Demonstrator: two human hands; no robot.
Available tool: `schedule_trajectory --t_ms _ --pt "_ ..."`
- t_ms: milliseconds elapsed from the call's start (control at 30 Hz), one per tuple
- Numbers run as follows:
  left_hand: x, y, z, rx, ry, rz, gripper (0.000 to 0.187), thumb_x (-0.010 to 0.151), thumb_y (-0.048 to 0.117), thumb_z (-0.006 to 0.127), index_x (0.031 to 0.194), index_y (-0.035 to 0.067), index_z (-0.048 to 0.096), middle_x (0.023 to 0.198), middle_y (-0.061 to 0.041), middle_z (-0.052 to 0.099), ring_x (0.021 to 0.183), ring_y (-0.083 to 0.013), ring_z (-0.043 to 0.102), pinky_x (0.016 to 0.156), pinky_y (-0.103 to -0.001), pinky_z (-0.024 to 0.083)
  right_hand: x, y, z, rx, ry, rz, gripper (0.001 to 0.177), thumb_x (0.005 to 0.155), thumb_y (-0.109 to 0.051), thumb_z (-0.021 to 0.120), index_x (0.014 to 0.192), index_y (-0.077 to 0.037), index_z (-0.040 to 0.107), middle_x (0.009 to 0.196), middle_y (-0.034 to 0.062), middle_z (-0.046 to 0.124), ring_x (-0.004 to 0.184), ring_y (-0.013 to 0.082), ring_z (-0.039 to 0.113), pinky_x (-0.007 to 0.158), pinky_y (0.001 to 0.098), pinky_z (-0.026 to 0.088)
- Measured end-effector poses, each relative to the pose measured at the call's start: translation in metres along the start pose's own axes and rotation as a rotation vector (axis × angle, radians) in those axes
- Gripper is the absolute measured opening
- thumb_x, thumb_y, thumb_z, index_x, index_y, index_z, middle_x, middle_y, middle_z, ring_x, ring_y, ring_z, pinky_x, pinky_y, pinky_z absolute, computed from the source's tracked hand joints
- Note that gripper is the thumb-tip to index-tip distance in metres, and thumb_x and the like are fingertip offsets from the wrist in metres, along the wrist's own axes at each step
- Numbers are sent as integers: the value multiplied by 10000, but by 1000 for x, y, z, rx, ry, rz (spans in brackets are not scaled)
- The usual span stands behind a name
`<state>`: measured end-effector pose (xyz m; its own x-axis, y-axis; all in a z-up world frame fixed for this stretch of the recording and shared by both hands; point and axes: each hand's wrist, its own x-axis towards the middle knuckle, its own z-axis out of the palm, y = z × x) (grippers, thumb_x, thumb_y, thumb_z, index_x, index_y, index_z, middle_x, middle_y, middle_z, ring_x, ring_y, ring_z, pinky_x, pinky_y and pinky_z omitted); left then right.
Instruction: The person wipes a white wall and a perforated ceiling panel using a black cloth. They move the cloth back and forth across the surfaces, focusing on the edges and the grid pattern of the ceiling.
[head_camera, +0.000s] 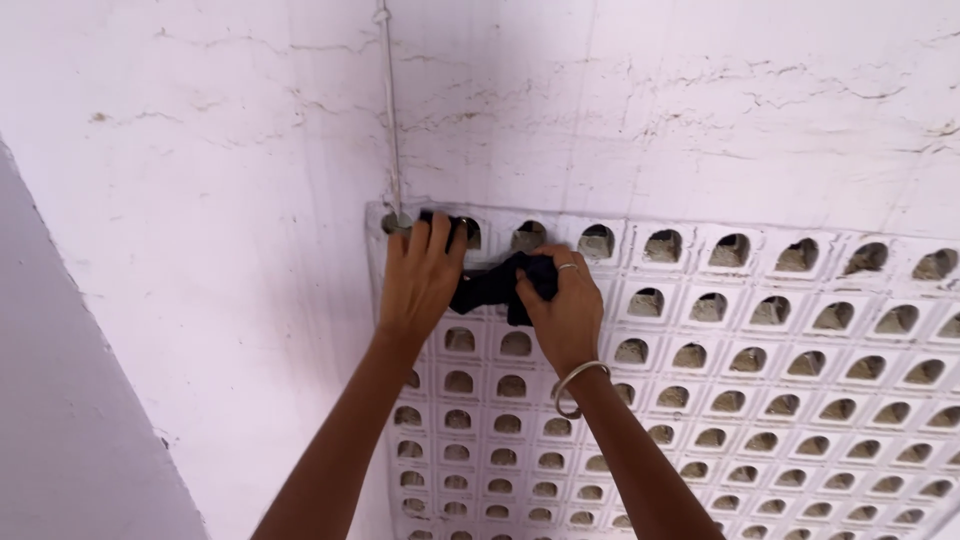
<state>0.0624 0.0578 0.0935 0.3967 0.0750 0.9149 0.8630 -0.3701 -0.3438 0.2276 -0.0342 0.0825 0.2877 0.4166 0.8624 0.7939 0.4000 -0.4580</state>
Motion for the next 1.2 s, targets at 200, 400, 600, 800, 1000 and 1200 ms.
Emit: schedule_trajectory --t_ms 200,400,600,800,1000,1200 --pt "-5 28 33 -222 -190 -323 421 942 186 577 1343 59 599 800 -203 655 638 -341 660 635 -495 550 2 13 3 62 11 -37 281 869 -169 775 1103 -65 659 1075 137 701 951 320 710 799 390 551" --pt "24 71 44 -732 -209 -894 306 1111 237 458 1222 -17 589 841 -228 687 847 -430 673 783 -570 527 7 25 3 98 -20 -93 290 841 -139 779 1094 -60 662 1076 138 703 941 307 709 815 363 557" --pt "1 55 61 -899 -28 -763 315 1050 216 500 1254 23 641 932 -217 726 859 -416 698 781 -532 543 4 28 9 65 7 -130 272 836 -136 774 1071 -59 662 1072 129 696 916 302 708 788 362 552" --pt "-6 3 45 -48 -416 -56 568 940 109 622 1501 65 539 708 -102 677 590 -239 664 534 -403 530 5 21 7 56 -16 -83 279 842 -154 785 1077 -69 662 1062 133 682 900 299 704 770 367 554" --pt "-3 18 23 -81 -334 -101 623 906 290 665 1437 -5 524 632 -101 634 443 -182 585 430 -362 484 2 23 5 46 -28 -121 285 843 -139 783 1081 -56 650 1071 130 671 917 297 698 780 372 550" --pt "-8 -3 28 -535 -231 -206 497 939 228 612 1375 -4 555 560 -122 621 457 -276 611 455 -437 499 2 27 3 83 -74 -159 276 855 -120 782 1084 -62 640 1071 112 667 944 284 698 827 351 550"
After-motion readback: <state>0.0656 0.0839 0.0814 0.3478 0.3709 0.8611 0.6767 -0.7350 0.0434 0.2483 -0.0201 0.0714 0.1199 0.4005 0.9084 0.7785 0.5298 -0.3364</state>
